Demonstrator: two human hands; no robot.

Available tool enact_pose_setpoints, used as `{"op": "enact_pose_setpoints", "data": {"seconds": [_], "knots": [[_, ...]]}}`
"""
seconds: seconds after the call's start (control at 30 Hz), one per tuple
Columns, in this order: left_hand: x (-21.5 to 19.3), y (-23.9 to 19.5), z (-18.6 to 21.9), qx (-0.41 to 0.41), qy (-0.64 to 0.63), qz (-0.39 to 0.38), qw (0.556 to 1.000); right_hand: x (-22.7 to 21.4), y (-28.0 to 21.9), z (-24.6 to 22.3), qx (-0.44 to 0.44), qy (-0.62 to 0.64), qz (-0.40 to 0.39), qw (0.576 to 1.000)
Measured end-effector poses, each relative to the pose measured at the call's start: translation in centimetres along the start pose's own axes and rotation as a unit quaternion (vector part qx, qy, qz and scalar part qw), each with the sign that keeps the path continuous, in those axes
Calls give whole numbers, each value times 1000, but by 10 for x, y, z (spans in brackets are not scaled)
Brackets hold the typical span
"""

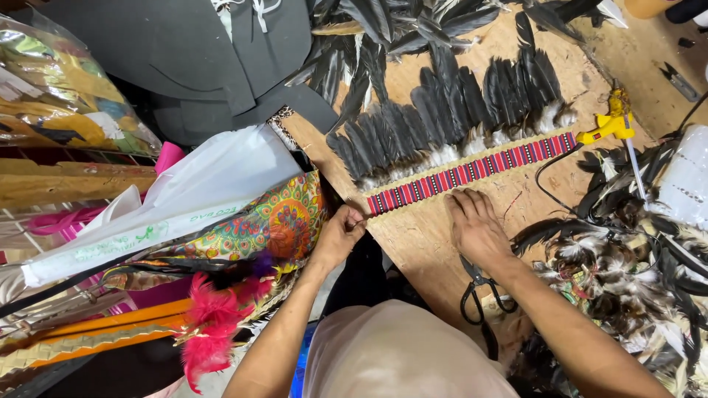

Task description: The person uses a hot glue gun to attach black feathers to a patterned fabric strip on a wooden workbench. They then apply glue to a white elastic band and press it onto the feathered strip to secure it.

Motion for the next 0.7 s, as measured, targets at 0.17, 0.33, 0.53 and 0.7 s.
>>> {"op": "enact_pose_setpoints", "data": {"seconds": [0.17,0.33,0.53,0.7], "knots": [[5,6,-13,-9,8,13,1000,-4,6,-4,4,1,-14,1000],[8,13,-19,-38,22,27,999,-5,14,-23,-13,6,-23,1000],[14,24,-35,-52,42,16,998,4,19,-37,-40,-7,-68,997],[9,15,-17,-75,96,6,992,5,20,-39,-36,-23,-88,995]]}}
Point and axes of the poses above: each hand's wrist, its own y-axis towards the middle knuckle, its own x-axis out of the palm, z = x × y, the point moved 5 cm from there along y, towards the middle knuckle
